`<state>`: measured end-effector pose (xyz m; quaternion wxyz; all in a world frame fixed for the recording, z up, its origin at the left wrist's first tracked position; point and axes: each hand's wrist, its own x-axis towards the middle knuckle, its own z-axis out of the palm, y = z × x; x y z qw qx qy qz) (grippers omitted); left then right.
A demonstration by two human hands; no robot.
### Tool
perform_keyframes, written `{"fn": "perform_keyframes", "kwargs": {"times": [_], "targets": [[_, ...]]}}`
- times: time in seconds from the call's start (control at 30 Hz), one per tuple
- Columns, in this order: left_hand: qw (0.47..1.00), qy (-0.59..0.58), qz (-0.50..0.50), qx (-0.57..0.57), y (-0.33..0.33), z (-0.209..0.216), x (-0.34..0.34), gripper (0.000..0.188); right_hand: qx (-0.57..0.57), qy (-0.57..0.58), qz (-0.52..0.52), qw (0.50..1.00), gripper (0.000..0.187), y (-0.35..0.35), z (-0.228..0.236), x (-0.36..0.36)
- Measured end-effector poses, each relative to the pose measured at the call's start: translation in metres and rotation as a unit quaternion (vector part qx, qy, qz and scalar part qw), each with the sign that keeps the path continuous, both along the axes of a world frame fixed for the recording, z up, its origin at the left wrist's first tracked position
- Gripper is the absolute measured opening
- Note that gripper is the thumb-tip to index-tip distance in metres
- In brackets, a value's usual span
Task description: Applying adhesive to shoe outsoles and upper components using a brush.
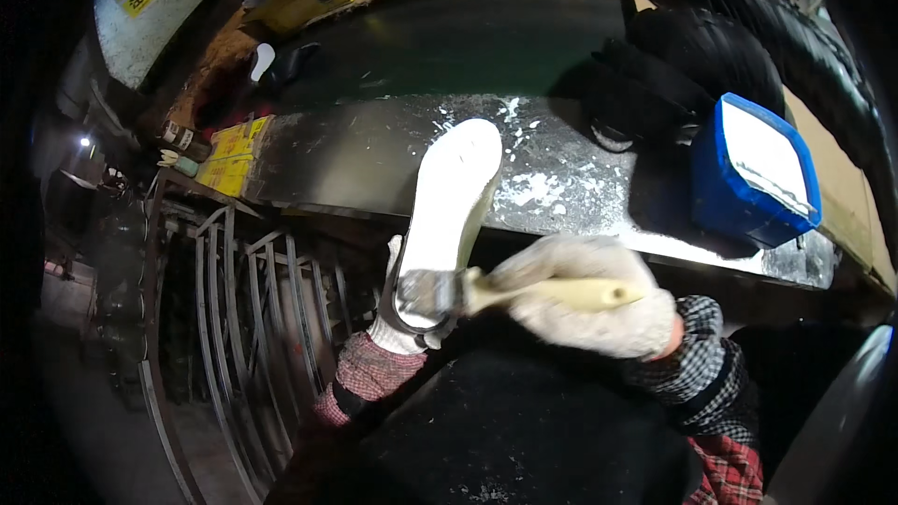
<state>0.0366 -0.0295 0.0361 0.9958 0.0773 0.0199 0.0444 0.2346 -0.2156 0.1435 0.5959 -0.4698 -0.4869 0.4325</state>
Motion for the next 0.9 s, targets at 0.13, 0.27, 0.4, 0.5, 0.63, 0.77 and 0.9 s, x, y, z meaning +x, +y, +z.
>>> {"fn": "perform_keyframes", "kwargs": {"times": [0.13,0.27,0.4,0.5,0.63,0.77,0.9], "targets": [[0.995,0.094,-0.017,0.018,0.009,-0.018,-0.014,0.081,-0.004,-0.051,0.028,0.998,0.032,0.014,-0.009,0.010],[0.982,0.168,0.045,-0.066,0.007,-0.032,-0.022,0.087,-0.064,0.068,-0.010,0.996,0.033,0.013,-0.003,0.017],[0.996,0.030,-0.043,-0.070,0.014,-0.040,-0.026,0.086,-0.083,0.016,-0.087,0.993,0.027,0.030,-0.038,0.036],[0.997,0.017,-0.059,-0.039,0.021,-0.060,-0.036,0.095,-0.068,0.022,-0.226,0.972,0.031,0.036,-0.055,0.083],[0.996,0.059,-0.054,-0.031,0.019,-0.068,-0.042,0.098,0.065,-0.220,-0.268,0.936,0.026,0.060,-0.039,0.082],[0.997,0.054,-0.039,-0.037,0.016,-0.069,-0.045,0.096,0.083,-0.400,-0.073,0.910,0.027,0.018,-0.004,0.044],[0.999,-0.028,-0.039,0.007,0.008,-0.064,-0.043,0.076,0.102,-0.473,-0.168,0.859,0.033,0.037,0.015,0.067]]}}
